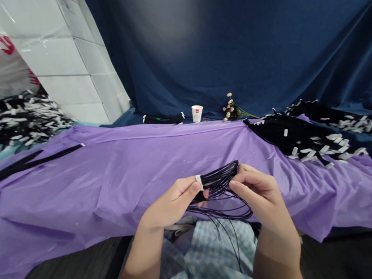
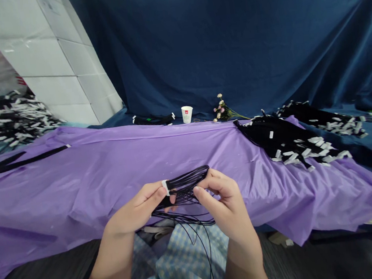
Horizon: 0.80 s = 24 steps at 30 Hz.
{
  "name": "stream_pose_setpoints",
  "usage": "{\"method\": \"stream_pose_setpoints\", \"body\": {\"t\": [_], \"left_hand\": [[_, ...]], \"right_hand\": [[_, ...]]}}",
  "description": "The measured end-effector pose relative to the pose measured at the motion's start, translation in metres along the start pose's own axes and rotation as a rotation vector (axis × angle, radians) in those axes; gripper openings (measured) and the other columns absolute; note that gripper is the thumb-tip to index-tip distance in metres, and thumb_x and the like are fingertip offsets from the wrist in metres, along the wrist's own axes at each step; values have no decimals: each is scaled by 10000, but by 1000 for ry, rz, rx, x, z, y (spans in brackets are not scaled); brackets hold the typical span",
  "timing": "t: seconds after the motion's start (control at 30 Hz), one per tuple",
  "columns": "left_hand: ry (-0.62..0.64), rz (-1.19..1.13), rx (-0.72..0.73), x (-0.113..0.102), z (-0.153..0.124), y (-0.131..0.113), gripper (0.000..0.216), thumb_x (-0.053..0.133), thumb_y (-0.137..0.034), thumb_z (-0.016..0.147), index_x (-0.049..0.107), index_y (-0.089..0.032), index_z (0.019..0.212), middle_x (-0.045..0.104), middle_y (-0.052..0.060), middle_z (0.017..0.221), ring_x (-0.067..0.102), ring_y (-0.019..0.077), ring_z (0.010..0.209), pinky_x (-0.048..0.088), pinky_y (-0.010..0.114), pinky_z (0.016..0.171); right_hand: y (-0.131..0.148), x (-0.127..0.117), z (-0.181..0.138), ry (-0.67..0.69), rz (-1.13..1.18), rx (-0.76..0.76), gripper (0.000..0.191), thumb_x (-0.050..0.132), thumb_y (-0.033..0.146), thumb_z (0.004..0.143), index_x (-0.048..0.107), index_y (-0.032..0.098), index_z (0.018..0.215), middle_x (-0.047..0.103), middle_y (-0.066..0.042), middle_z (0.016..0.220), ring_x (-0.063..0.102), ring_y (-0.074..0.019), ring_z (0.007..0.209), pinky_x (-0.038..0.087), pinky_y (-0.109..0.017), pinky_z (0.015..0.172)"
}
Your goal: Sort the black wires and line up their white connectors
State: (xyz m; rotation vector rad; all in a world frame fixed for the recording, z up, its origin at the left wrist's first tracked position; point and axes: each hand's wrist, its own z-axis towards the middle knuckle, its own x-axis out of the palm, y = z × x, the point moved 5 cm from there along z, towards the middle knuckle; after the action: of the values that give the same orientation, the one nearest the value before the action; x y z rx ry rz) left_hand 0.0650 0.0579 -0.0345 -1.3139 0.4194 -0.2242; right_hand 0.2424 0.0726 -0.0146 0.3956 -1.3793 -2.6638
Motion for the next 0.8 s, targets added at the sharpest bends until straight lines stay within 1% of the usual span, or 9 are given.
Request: {"method": "stream_pose_setpoints", "body": {"t": [0.3,0.4,0.5,0.63,0.7,0.8], "left_hand": [[26,-19,8,2,1,-1,401,379,-478,980,567,-152,840,536,16,799,507,126,709,429,247,687],[29,-24,-4,2,1,0,394,377,-468,982,565,-151,841,534,16,797,502,127,703,429,256,698],[14,-7,1,2,1,0,395,370,-455,988,569,-148,840,538,16,786,505,126,707,425,255,709],[1,-42,4,1,1,0,390,380,-455,987,565,-147,836,544,14,779,521,124,704,433,255,712],[2,-83,0,1,1,1,380,394,-455,982,557,-148,829,538,12,782,522,123,694,440,259,702],[8,-100,-1,1,1,3,372,407,-451,979,559,-146,830,528,7,780,516,119,688,441,259,697]], "right_hand": [[-1,1,0,-18,-35,-10,206,605,196,899,637,177,697,465,11,669,420,-124,631,314,-282,586],[0,3,1,-43,-92,-20,200,602,197,903,640,180,708,448,16,660,407,-123,626,314,-283,585],[4,4,1,-97,-159,-65,174,606,189,899,656,186,732,430,24,657,396,-114,608,308,-279,571],[12,6,1,-161,-225,-162,81,644,170,873,704,201,827,501,17,684,429,-111,605,341,-272,565],[14,7,0,-159,-228,-187,68,665,168,860,720,207,856,527,12,684,447,-114,602,362,-272,566],[13,9,1,-125,-227,-185,77,671,162,857,728,208,834,549,7,679,466,-116,600,383,-271,569]]}}
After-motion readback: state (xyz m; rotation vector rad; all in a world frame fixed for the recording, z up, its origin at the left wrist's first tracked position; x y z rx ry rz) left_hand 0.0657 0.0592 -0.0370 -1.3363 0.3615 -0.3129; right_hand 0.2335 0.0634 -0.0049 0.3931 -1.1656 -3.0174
